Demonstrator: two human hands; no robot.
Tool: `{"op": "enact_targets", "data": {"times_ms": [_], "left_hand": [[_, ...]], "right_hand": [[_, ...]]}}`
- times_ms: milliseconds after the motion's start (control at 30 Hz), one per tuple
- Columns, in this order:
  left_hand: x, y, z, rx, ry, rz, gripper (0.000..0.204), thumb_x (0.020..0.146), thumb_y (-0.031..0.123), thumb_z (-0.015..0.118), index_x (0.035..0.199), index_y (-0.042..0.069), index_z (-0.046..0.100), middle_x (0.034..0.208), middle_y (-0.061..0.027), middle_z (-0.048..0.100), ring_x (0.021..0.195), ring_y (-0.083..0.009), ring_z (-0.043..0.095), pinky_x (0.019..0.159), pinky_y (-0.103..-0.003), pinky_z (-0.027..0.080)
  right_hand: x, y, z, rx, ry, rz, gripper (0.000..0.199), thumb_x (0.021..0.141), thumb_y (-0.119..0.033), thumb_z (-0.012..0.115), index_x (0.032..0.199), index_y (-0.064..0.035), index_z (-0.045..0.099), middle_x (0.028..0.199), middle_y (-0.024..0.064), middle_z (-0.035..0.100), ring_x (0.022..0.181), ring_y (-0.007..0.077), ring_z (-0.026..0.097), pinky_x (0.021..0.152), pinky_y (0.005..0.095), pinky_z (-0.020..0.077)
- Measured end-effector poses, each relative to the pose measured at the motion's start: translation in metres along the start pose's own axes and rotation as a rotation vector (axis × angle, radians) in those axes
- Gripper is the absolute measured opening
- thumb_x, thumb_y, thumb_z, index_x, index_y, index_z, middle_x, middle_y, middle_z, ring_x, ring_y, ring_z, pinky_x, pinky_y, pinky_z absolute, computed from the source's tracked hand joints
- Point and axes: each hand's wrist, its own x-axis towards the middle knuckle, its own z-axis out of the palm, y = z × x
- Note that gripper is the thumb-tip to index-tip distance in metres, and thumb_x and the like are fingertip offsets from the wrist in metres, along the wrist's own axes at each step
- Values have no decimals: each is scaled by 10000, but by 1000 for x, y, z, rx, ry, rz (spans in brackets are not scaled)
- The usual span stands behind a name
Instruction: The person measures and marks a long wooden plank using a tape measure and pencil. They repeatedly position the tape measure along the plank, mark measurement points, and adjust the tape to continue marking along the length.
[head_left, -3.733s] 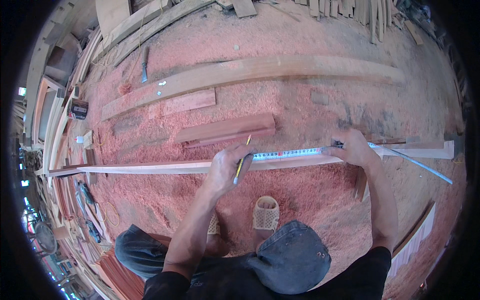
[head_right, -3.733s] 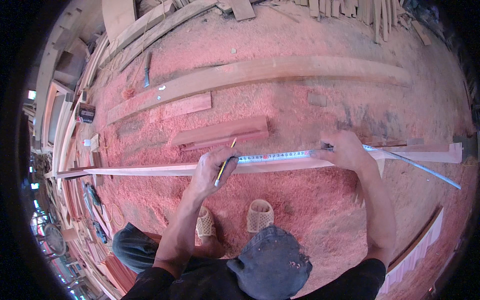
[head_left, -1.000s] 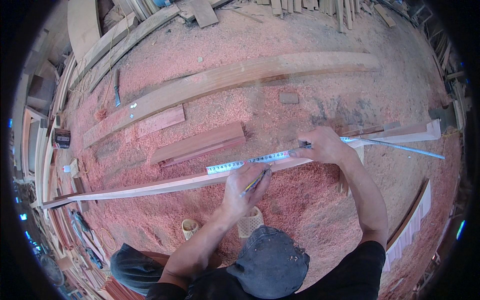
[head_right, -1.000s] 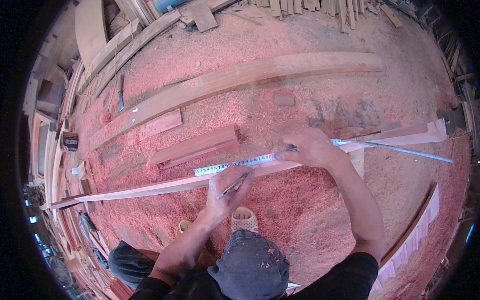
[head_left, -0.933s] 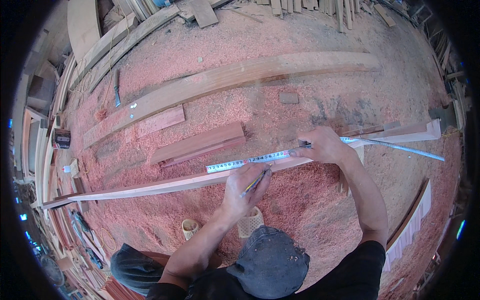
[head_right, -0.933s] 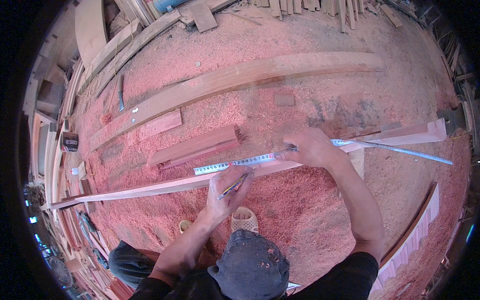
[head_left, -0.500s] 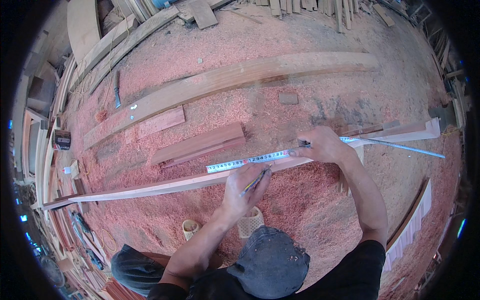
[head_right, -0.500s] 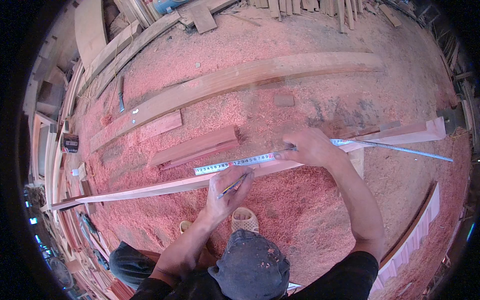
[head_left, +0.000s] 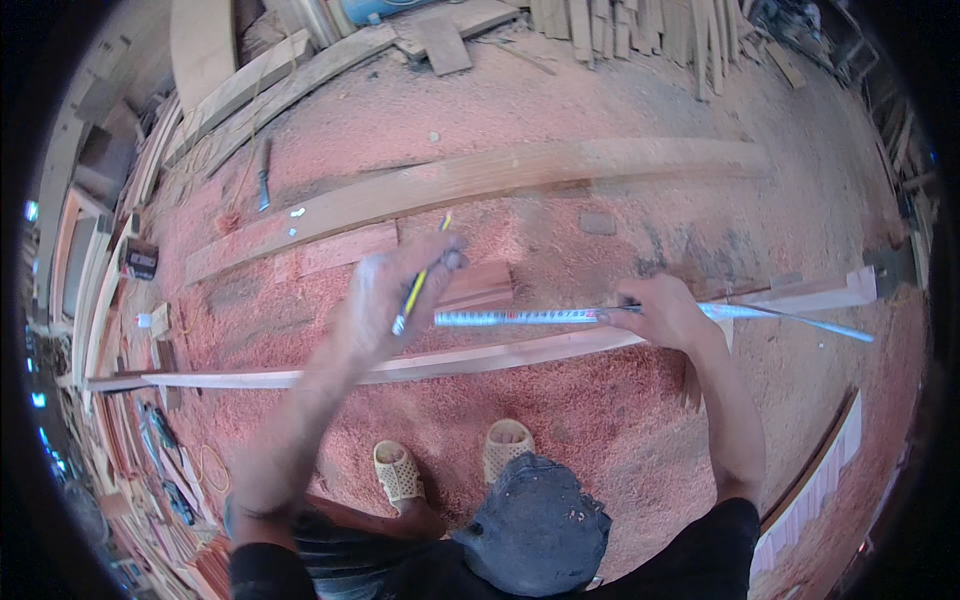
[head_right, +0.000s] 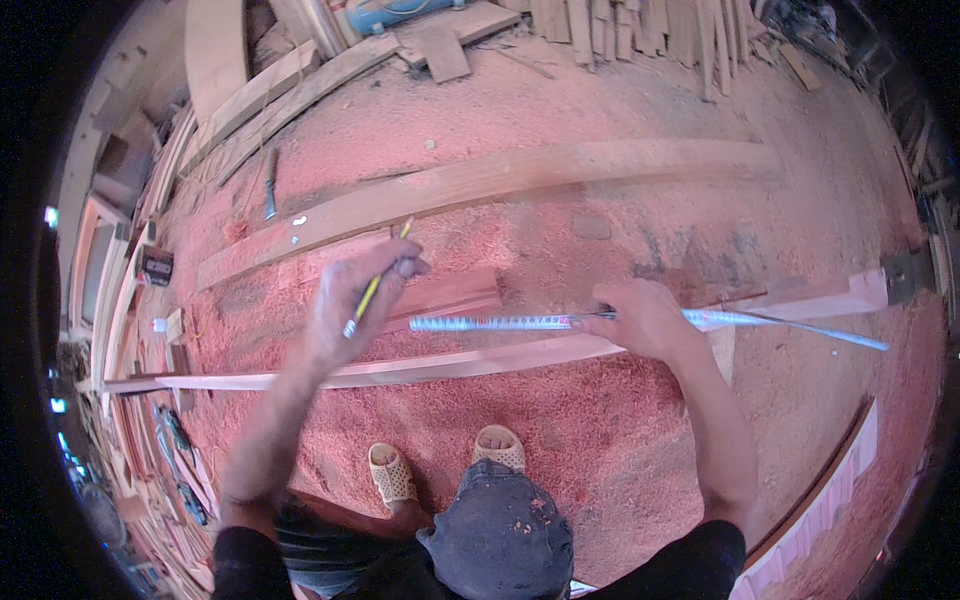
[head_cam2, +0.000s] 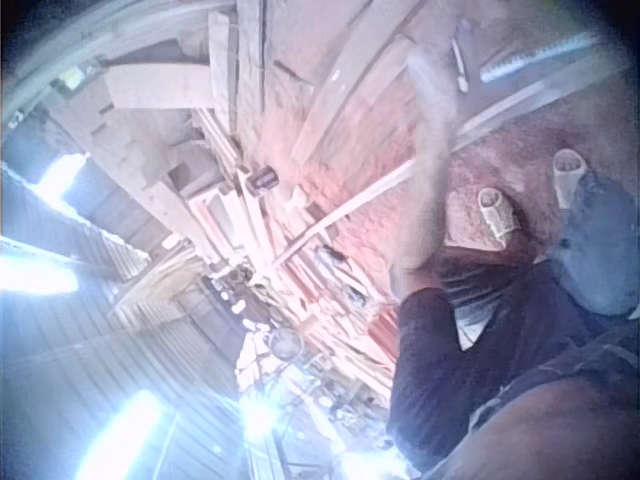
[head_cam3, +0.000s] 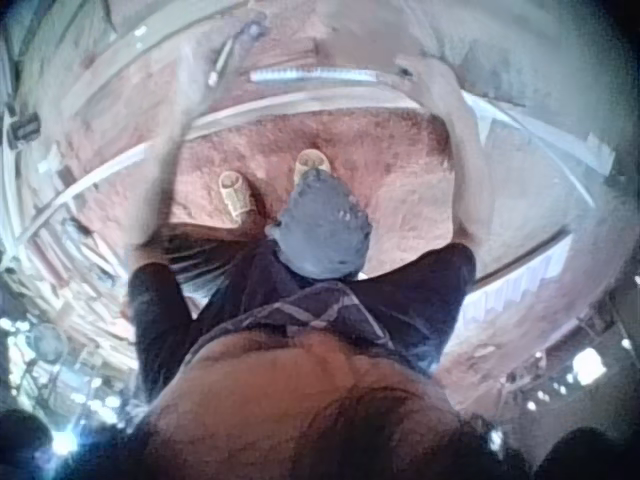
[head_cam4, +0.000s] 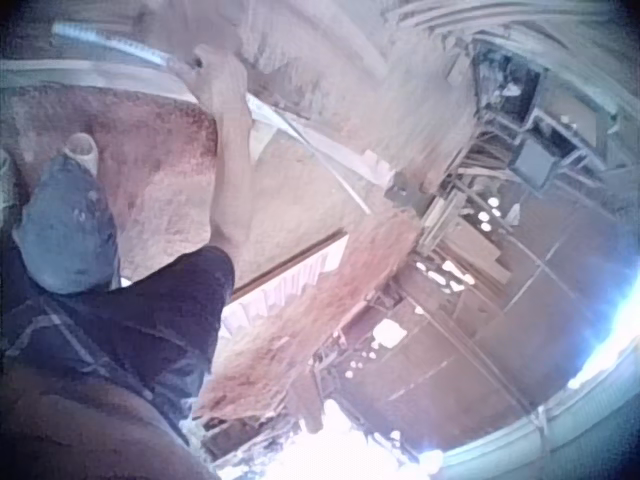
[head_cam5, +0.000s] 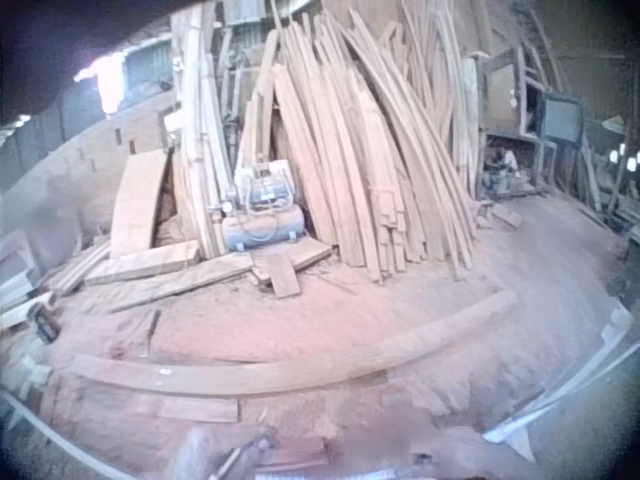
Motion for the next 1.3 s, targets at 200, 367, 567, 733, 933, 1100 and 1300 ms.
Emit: {"op": "enact_targets", "data": {"times_ms": [200, 367, 567, 733, 933, 1100, 1300], "left_hand": [[-24, -9, -106, 162, -31, 61, 207, 1119, 78, 638, 1298, -13, 686, 1057, -176, 791, 1054, -339, 799, 920, -430, 615], [-84, -53, -106, -68, -18, -53, 298, 1076, 72, 663, 1357, -28, 654, 1104, -199, 797, 1101, -310, 801, 965, -426, 615], [-139, -114, -30, -119, -190, -40, 314, 1079, 188, 704, 1342, 19, 669, 1139, -216, 800, 1085, -401, 797, 906, -483, 632], [-156, -128, -4, -145, -270, -60, 355, 1069, 315, 728, 1305, 51, 698, 1092, -239, 788, 1030, -456, 769, 831, -537, 600], [-163, -140, -1, -142, -200, 5, 373, 1038, 308, 755, 1318, 66, 702, 1002, -231, 787, 951, -456, 770, 779, -548, 587], [-169, -151, 10, -57, -186, 28, 407, 1000, 313, 782, 1341, 104, 705, 933, -220, 779, 872, -458, 763, 731, -575, 570], [-172, -150, 11, 23, -188, 30, 425, 977, 227, 752, 1393, 162, 697, 886, -207, 771, 878, -451, 762, 734, -595, 568]], "right_hand": [[-53, -78, -33, -14, 404, 176, 427, 975, -445, 836, 863, -59, 692, 721, 190, 691, 692, 439, 700, 643, 518, 525], [-77, -126, -12, -40, 324, 56, 430, 981, -464, 829, 836, -82, 692, 708, 178, 686, 655, 422, 702, 605, 521, 517], [-102, -140, 81, -112, -135, 100, 498, 1011, -618, 732, 1039, -127, 812, 868, 192, 762, 855, 410, 762, 764, 512, 589], [-132, -147, 146, 270, -284, 356, 555, 1045, -611, 719, 995, -62, 788, 733, 110, 642, 692, 218, 626, 657, 415, 488], [-172, -136, 165, 666, -478, 483, 505, 1065, -524, 742, 928, -39, 777, 723, -12, 581, 693, 99, 539, 610, 347, 422], [-189, -139, 164, 719, -428, 563, 480, 1082, -517, 733, 985, -49, 787, 762, -32, 625, 677, 94, 540, 610, 328, 433], [-163, -155, 122, 430, -341, 680, 501, 1039, -552, 775, 951, -60, 808, 741, 13, 667, 731, 132, 628, 670, 362, 496]]}}
